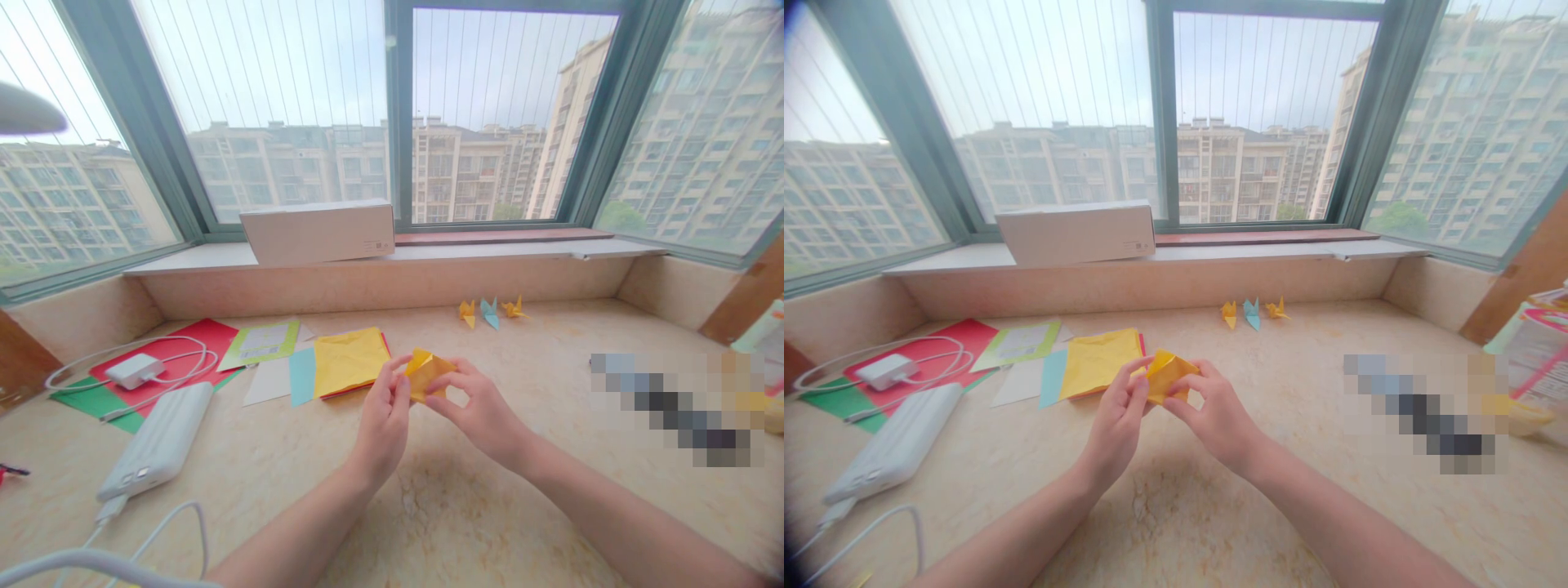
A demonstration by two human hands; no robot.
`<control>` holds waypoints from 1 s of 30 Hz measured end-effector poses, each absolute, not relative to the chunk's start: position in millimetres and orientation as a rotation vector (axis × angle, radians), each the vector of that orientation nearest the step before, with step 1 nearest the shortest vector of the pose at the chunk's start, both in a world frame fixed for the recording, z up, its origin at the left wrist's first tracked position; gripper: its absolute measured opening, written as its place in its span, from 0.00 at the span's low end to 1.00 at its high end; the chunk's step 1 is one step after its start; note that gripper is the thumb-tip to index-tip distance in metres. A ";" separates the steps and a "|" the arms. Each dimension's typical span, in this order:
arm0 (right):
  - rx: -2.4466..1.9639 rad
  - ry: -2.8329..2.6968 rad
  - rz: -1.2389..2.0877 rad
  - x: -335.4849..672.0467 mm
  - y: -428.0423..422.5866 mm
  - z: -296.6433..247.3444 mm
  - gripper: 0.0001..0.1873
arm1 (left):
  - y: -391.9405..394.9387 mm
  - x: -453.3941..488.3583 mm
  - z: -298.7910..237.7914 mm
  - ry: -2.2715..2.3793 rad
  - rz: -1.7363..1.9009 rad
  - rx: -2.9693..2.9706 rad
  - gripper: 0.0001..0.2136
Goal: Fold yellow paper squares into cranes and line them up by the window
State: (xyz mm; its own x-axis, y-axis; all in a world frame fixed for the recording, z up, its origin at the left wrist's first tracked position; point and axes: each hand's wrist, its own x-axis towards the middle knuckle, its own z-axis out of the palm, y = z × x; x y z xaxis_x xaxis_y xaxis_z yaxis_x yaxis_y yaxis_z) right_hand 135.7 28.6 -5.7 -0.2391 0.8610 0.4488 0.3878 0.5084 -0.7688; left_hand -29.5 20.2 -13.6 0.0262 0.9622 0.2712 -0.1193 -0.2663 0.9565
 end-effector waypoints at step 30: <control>-0.924 -1.830 0.338 140.1 23.6 -2.9 0.03 | 13.0 -26.2 -11.0 0.748 1.327 1.351 0.15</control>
